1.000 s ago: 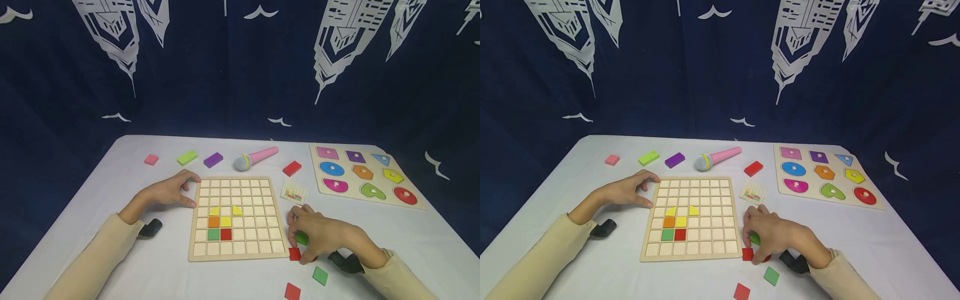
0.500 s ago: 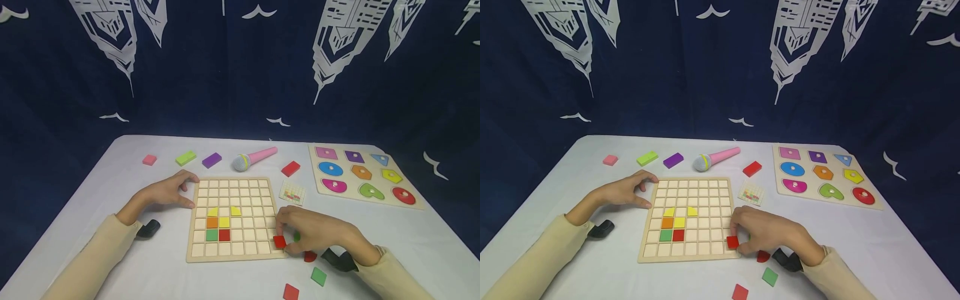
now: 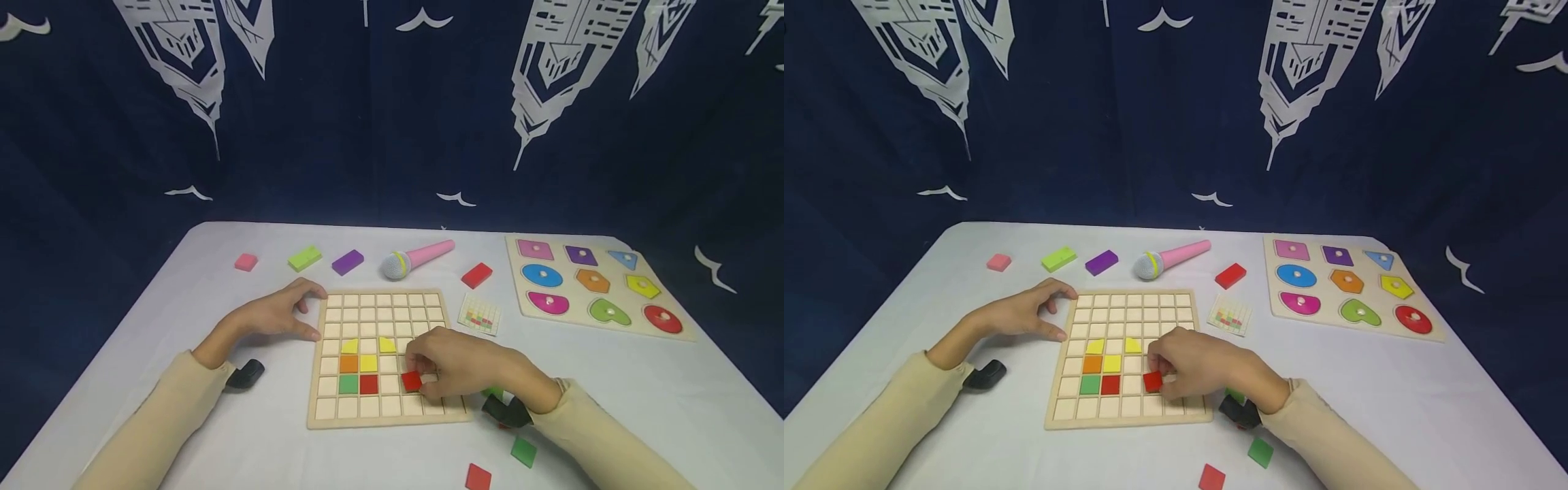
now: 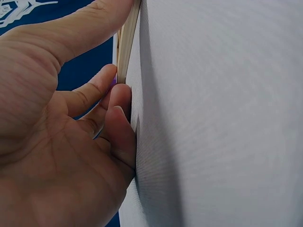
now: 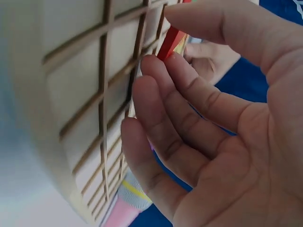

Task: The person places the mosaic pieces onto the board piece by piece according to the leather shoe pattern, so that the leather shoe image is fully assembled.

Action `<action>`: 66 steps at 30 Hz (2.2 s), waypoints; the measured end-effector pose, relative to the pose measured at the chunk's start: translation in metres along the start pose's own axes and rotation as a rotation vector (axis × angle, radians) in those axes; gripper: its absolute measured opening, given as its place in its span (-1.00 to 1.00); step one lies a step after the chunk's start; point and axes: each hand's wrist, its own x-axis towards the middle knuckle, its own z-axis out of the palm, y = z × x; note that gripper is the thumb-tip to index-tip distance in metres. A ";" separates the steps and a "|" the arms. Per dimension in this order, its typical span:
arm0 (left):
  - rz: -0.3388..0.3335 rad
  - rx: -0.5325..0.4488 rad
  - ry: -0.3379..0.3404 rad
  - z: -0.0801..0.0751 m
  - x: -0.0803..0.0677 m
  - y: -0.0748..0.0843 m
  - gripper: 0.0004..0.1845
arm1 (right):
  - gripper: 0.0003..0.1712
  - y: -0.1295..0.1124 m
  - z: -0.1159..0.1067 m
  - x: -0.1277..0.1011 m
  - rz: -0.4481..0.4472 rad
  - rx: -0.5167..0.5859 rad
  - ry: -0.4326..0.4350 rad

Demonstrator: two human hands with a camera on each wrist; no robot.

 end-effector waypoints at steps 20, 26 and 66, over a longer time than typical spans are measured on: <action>0.040 -0.013 0.010 0.002 0.000 0.000 -0.20 | -0.75 -0.011 0.011 0.026 0.020 0.026 -0.016; 0.035 -0.010 0.013 0.001 -0.001 0.000 -0.19 | -0.71 -0.012 0.011 0.032 0.109 0.111 -0.019; 0.012 -0.012 0.014 0.001 -0.002 0.002 -0.18 | -0.56 0.059 -0.016 -0.086 0.112 0.193 0.099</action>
